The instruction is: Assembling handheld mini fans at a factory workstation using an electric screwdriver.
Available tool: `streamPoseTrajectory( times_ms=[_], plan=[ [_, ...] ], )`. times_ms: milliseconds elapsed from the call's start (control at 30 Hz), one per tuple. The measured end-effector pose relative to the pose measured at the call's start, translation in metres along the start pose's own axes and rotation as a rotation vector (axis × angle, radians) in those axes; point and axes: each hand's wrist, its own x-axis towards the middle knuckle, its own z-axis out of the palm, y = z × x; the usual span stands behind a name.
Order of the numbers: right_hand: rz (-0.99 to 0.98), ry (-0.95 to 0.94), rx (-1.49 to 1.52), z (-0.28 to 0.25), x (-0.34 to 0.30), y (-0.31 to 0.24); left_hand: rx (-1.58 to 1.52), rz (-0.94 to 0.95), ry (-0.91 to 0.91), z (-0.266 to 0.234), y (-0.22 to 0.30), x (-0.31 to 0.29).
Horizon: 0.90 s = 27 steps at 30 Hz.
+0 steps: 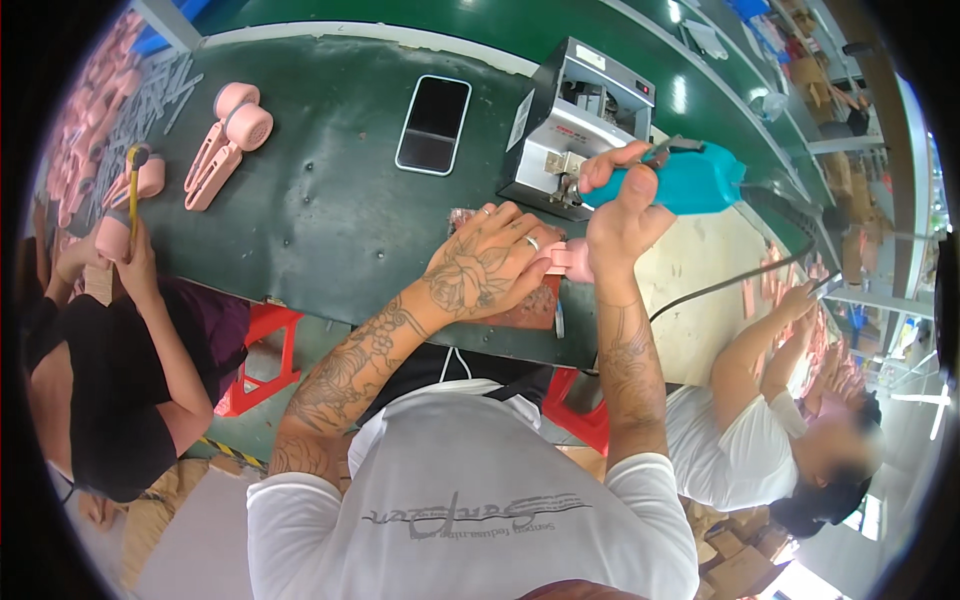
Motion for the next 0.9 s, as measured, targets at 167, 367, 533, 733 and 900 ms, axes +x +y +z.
streamPoseTrajectory(
  times_ms=[167, 367, 533, 733, 900],
  plan=[
    [0.162, 0.036, 0.108, 0.001, -0.017, -0.020, -0.055, -0.052, -0.026, -0.005, -0.001, -0.002],
    [0.208, -0.026, 0.108, -0.030, -0.047, -0.047, -0.026, -0.007, 0.041, -0.002, 0.001, 0.000],
    [0.220, -0.033, 0.125, -0.031, -0.054, -0.044, -0.028, -0.028, 0.005, -0.008, 0.003, 0.001],
    [0.184, -0.007, 0.107, -0.032, -0.063, -0.032, -0.005, -0.023, 0.012, -0.003, 0.005, 0.002],
    [0.180, -0.065, 0.132, -0.026, -0.058, -0.028, 0.032, -0.019, -0.002, -0.003, 0.001, 0.005]
  ],
)
